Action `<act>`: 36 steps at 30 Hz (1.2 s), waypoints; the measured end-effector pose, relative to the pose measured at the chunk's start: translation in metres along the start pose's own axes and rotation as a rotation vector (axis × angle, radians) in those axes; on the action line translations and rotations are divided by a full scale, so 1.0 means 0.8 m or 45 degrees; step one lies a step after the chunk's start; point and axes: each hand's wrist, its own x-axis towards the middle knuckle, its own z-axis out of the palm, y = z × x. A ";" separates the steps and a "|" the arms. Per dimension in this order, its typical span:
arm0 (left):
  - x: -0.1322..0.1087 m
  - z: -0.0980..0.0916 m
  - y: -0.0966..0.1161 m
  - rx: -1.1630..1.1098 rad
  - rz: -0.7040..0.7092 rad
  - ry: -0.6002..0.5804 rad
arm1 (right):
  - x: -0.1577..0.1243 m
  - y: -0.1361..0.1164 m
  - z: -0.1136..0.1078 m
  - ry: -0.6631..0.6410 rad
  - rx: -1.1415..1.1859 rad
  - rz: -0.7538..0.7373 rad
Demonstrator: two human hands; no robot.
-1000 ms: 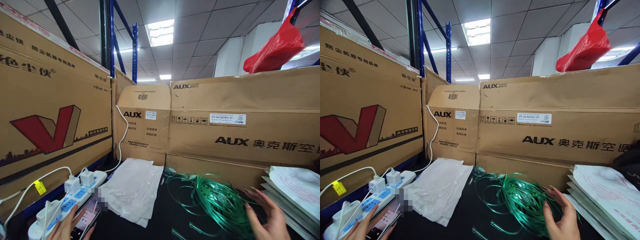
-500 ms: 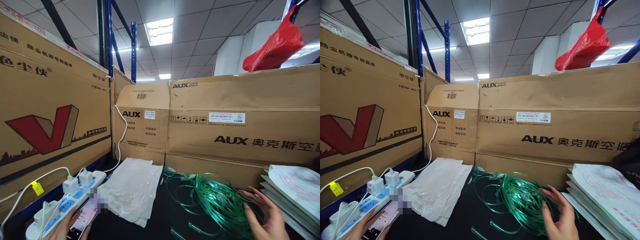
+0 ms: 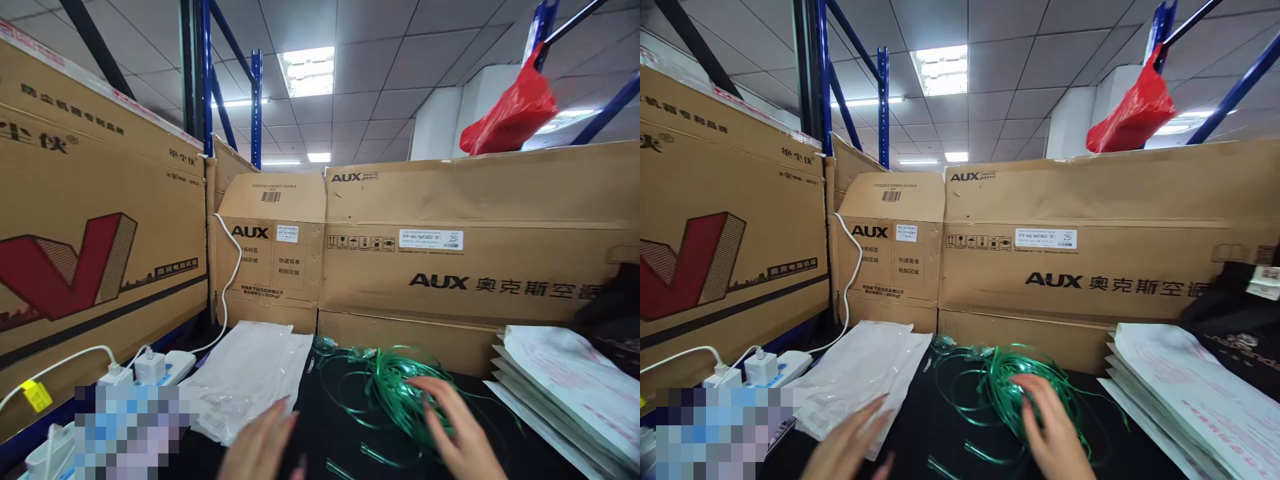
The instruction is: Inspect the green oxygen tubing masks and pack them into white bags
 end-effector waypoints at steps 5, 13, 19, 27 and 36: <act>0.092 0.059 0.081 -0.420 0.432 -0.416 | 0.012 -0.033 0.009 -0.555 -0.105 -0.180; 0.049 0.134 0.069 -0.834 -0.063 -0.545 | -0.019 0.016 0.024 -0.298 -0.177 0.164; 0.044 0.137 0.067 -0.684 -0.319 -0.587 | -0.025 0.038 0.025 -0.271 -0.196 0.236; 0.060 0.132 0.074 -0.302 -0.389 -0.671 | 0.015 -0.028 0.058 -0.472 -0.232 -0.082; 0.055 0.129 0.074 -0.394 -0.532 -0.644 | 0.112 -0.032 0.192 -0.599 -0.194 0.064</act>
